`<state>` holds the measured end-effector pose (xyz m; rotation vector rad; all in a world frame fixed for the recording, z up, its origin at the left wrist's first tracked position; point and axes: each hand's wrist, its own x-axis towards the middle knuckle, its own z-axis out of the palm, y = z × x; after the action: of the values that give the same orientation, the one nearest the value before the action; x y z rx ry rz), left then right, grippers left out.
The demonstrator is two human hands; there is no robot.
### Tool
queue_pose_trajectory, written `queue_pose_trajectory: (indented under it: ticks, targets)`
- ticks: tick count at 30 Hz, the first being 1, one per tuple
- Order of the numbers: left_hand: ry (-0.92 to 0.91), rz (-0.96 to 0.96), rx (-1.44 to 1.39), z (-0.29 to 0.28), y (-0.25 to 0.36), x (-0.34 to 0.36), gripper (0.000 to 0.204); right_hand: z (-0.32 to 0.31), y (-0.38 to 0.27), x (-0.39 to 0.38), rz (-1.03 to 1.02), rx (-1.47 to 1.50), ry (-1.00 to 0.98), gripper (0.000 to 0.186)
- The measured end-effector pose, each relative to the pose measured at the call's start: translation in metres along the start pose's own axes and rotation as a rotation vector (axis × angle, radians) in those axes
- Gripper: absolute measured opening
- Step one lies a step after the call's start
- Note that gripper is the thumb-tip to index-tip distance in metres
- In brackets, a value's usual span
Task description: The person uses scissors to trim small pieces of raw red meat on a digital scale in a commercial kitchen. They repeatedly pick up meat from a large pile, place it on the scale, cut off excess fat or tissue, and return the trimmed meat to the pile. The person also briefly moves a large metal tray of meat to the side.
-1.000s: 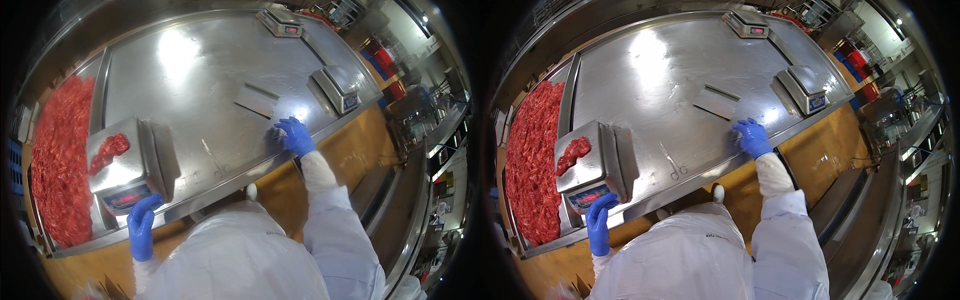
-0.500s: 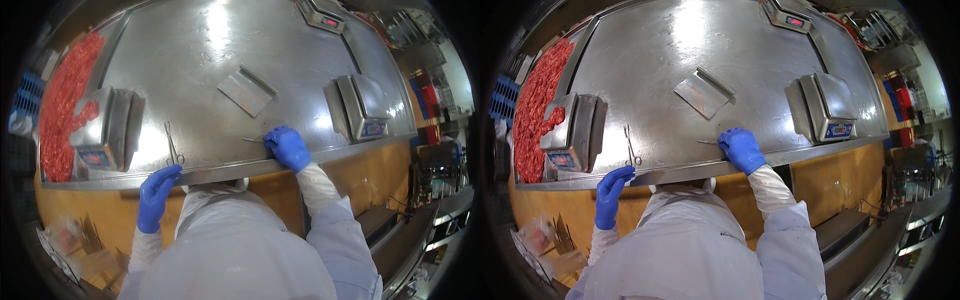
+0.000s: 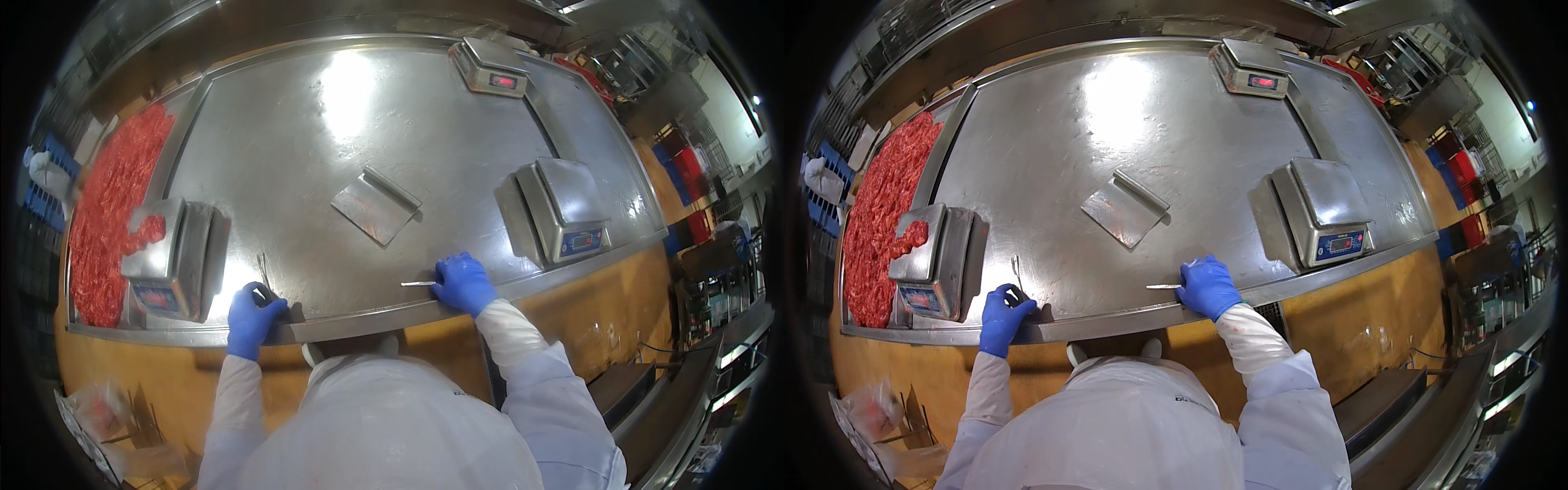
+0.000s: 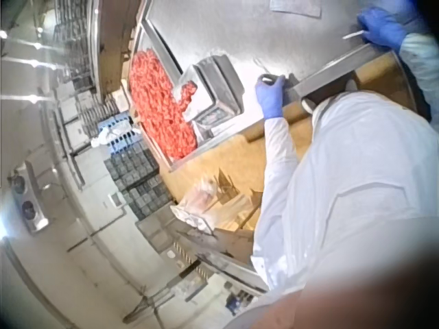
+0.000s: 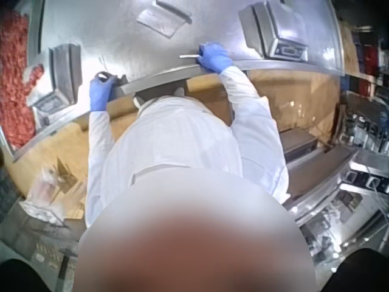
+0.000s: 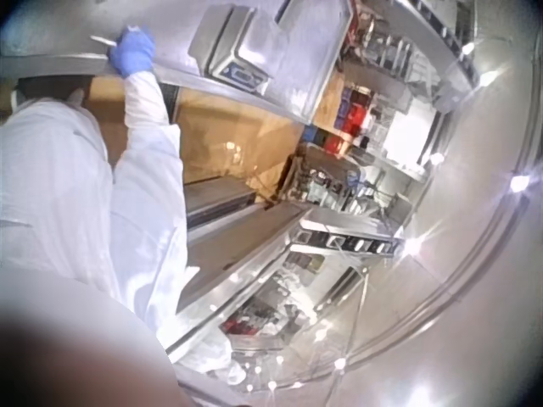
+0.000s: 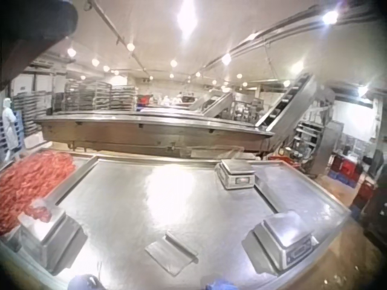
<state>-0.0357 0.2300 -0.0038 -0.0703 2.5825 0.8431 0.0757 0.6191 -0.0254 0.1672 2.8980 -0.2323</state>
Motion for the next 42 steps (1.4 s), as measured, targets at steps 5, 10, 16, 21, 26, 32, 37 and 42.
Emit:
queue_pose_trajectory:
  ticks: [5,10,16,21,26,32,37,42]
  targets:
    - [0.218,0.211,0.182,0.035,-0.042,0.032,0.045,-0.018,-0.001,-0.008,0.095,0.188,-0.259,0.031]
    - [0.139,0.289,0.224,0.032,-0.043,0.038,0.033,0.000,0.021,-0.012,-0.165,0.462,-0.245,0.029]
    - [0.035,0.255,0.295,0.010,-0.044,0.041,0.033,-0.013,-0.004,-0.006,-0.014,0.785,-0.213,0.028]
    - [-0.034,0.229,0.090,-0.015,-0.069,0.043,0.038,0.000,-0.008,0.008,0.301,0.572,0.069,0.024]
    - [-0.376,0.157,-0.344,-0.045,-0.085,0.052,0.033,-0.006,-0.108,0.014,0.099,0.363,0.450,0.031]
    - [-0.720,0.062,-0.853,-0.064,-0.083,0.044,0.025,0.013,-0.271,0.035,-0.264,0.849,0.069,0.038]
    - [-0.648,0.085,-1.132,-0.073,-0.073,0.030,0.023,-0.008,-0.324,0.040,-0.216,0.948,0.112,0.040]
    - [-0.465,0.064,-1.236,-0.088,-0.077,0.009,0.025,-0.021,-0.337,0.052,-0.425,0.891,0.184,0.034]
